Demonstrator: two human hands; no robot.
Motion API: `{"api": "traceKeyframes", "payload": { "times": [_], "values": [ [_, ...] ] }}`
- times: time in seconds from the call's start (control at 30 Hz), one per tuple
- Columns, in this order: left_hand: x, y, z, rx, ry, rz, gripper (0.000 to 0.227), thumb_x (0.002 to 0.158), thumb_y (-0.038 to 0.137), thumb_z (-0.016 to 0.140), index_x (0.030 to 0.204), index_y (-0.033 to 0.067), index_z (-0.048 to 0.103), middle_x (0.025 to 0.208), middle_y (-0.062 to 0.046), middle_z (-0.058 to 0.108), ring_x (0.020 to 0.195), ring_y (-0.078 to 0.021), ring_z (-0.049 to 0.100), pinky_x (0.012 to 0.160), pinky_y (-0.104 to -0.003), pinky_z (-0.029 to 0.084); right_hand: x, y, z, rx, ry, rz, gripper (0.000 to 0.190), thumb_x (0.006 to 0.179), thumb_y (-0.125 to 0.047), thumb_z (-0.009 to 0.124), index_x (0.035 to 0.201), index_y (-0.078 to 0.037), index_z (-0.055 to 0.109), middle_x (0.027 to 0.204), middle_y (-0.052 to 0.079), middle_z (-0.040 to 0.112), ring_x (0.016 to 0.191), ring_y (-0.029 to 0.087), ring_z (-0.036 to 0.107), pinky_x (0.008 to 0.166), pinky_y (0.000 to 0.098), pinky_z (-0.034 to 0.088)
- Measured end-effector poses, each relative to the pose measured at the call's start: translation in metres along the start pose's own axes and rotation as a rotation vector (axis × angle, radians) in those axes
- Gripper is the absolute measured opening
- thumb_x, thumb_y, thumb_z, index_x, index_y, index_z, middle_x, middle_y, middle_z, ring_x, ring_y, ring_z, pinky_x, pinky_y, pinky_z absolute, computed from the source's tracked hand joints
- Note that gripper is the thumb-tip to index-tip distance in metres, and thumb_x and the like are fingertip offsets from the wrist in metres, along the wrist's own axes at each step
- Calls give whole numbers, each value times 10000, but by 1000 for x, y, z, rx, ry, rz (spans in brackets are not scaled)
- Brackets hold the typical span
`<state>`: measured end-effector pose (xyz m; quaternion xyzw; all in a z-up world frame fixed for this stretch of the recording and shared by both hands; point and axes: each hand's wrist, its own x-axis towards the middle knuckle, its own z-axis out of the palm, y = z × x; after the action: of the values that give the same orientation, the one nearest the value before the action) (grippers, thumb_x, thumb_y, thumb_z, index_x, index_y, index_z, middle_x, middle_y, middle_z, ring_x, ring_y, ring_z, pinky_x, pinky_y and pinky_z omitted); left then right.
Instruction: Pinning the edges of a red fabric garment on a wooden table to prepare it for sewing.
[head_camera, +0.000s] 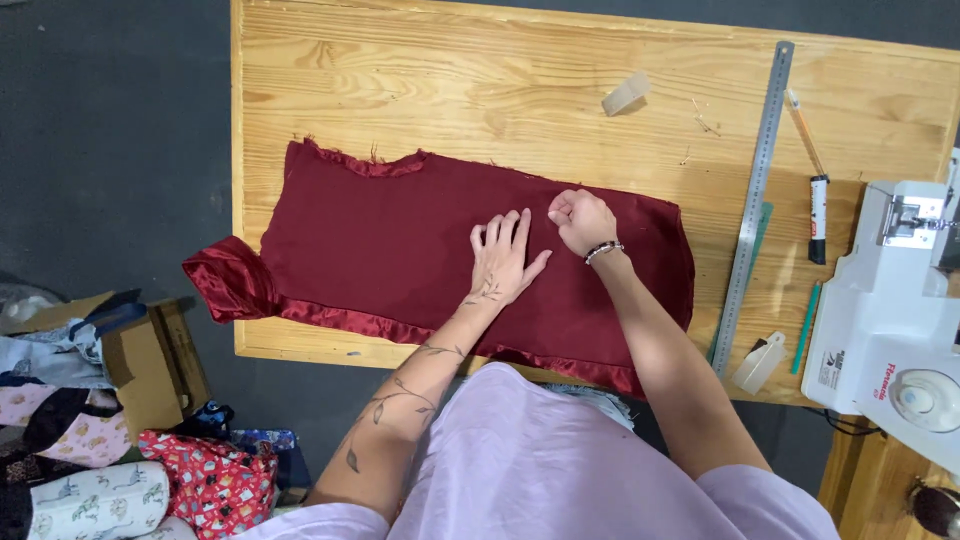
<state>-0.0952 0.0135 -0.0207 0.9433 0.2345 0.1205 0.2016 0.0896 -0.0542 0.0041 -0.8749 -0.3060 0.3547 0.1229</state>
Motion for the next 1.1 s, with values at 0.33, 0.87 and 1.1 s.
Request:
{"api": "traceKeyframes", "payload": {
  "times": [0.33,0.87,1.1],
  "values": [
    [0,4,-7,-19,2,-25,675,906,511,604,1440,107,520,1311,-123,463,1267,-311,403,1017,-531,304,-2,-10,6,103,14,52,97,903,-316,721,995,-344,734,962,-117,707,1027,164,679,927,393,517],
    [-2,4,-6,27,-71,-24,662,868,404,612,1471,163,486,1339,-117,428,1309,-312,351,1038,-543,269,-16,-23,0,229,111,73,380,827,-293,821,867,-199,455,893,-109,768,1005,228,713,890,403,484],
    [1,3,-10,11,-71,-21,684,870,417,606,1492,176,451,1322,-111,425,1277,-304,359,1043,-539,257,-19,-10,6,309,161,-85,303,820,-233,835,1038,-239,625,955,-62,767,935,163,721,860,363,531]
  ]
}}
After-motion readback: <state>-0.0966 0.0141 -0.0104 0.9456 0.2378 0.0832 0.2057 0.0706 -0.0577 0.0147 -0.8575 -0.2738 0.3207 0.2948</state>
